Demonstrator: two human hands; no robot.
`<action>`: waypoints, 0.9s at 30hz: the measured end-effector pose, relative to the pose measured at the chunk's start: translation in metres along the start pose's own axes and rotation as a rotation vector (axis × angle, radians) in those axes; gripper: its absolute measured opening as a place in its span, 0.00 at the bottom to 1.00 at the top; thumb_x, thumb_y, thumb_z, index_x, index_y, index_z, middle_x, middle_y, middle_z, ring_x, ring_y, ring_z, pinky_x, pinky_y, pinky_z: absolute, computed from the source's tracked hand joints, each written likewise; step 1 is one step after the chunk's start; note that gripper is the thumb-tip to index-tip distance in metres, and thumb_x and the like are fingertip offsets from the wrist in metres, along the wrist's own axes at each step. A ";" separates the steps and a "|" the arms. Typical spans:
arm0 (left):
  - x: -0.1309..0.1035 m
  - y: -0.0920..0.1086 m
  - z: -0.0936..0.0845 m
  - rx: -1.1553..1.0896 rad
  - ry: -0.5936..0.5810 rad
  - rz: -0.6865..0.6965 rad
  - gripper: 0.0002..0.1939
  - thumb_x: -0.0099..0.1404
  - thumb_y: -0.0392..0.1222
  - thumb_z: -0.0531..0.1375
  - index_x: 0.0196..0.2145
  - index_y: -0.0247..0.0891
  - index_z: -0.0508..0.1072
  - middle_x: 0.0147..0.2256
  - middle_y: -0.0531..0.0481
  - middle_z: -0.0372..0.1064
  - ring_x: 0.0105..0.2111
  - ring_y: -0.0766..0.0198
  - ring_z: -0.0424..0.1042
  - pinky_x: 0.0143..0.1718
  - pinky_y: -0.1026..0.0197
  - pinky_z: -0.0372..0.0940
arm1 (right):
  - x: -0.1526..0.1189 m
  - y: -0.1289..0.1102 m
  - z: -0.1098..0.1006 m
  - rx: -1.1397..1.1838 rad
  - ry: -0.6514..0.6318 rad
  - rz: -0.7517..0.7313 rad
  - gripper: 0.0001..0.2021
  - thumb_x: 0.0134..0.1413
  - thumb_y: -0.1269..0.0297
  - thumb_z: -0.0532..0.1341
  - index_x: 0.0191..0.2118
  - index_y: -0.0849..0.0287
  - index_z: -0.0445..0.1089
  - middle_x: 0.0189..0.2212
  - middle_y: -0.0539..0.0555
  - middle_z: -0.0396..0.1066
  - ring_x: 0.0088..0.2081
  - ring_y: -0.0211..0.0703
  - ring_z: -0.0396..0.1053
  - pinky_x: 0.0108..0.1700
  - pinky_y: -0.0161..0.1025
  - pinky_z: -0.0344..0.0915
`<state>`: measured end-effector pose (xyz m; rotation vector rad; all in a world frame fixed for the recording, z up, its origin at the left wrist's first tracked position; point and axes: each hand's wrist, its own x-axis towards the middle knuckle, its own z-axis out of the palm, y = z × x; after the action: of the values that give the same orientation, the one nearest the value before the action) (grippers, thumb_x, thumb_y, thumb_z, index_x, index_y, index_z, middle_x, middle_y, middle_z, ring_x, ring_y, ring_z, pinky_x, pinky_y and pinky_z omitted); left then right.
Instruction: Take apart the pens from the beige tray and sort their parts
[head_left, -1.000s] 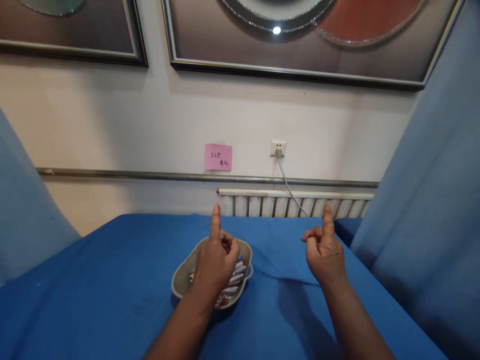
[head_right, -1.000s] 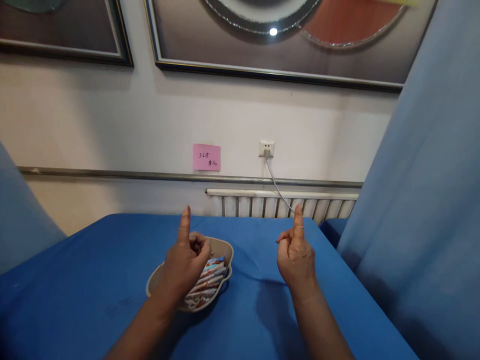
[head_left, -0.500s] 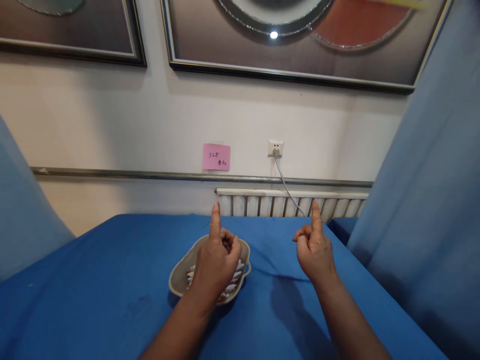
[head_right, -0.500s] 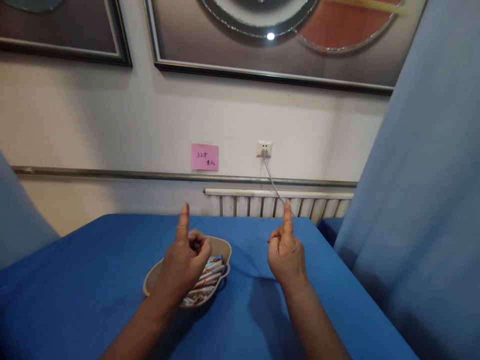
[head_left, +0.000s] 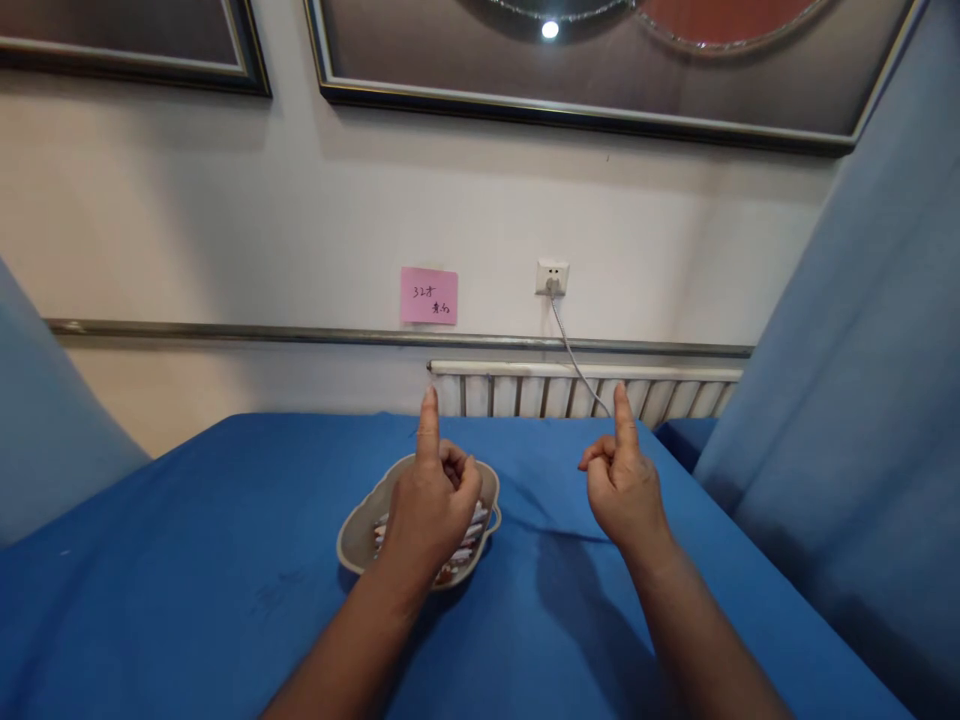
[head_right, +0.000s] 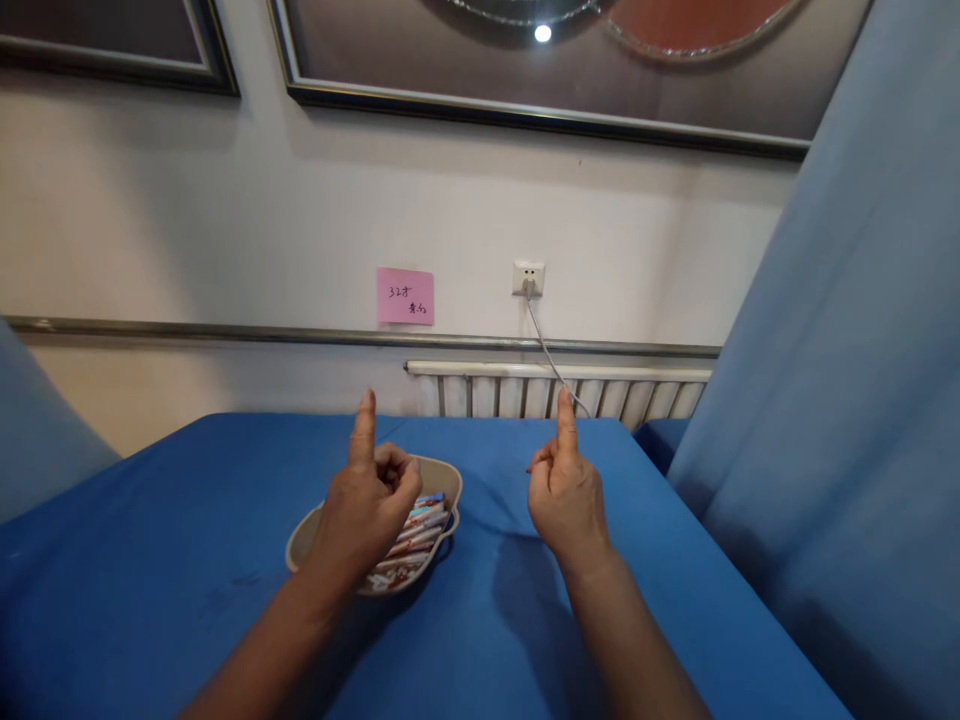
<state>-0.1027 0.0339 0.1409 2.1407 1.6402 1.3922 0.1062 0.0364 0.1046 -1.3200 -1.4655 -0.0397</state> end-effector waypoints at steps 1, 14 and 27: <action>0.000 0.000 0.000 0.000 -0.002 -0.001 0.46 0.57 0.35 0.55 0.65 0.38 0.31 0.23 0.59 0.66 0.22 0.68 0.67 0.26 0.66 0.60 | 0.000 0.000 0.000 0.004 -0.004 0.001 0.39 0.47 0.75 0.49 0.66 0.59 0.36 0.24 0.47 0.70 0.25 0.41 0.69 0.35 0.39 0.67; 0.000 -0.001 0.002 0.016 -0.035 0.000 0.45 0.58 0.36 0.54 0.65 0.38 0.31 0.23 0.59 0.67 0.22 0.68 0.67 0.26 0.65 0.59 | -0.001 -0.001 0.001 0.011 -0.041 0.005 0.40 0.46 0.75 0.49 0.66 0.57 0.36 0.24 0.46 0.70 0.25 0.41 0.69 0.36 0.41 0.67; -0.014 0.016 -0.001 -0.227 0.276 0.166 0.47 0.60 0.31 0.57 0.65 0.43 0.29 0.26 0.59 0.65 0.23 0.69 0.65 0.31 0.64 0.65 | -0.007 -0.023 -0.009 0.138 0.336 -0.179 0.41 0.48 0.76 0.50 0.67 0.56 0.31 0.28 0.50 0.69 0.28 0.41 0.69 0.33 0.41 0.69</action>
<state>-0.0926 0.0158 0.1425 2.0672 1.3242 1.8961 0.0939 0.0172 0.1170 -1.0122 -1.2694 -0.2612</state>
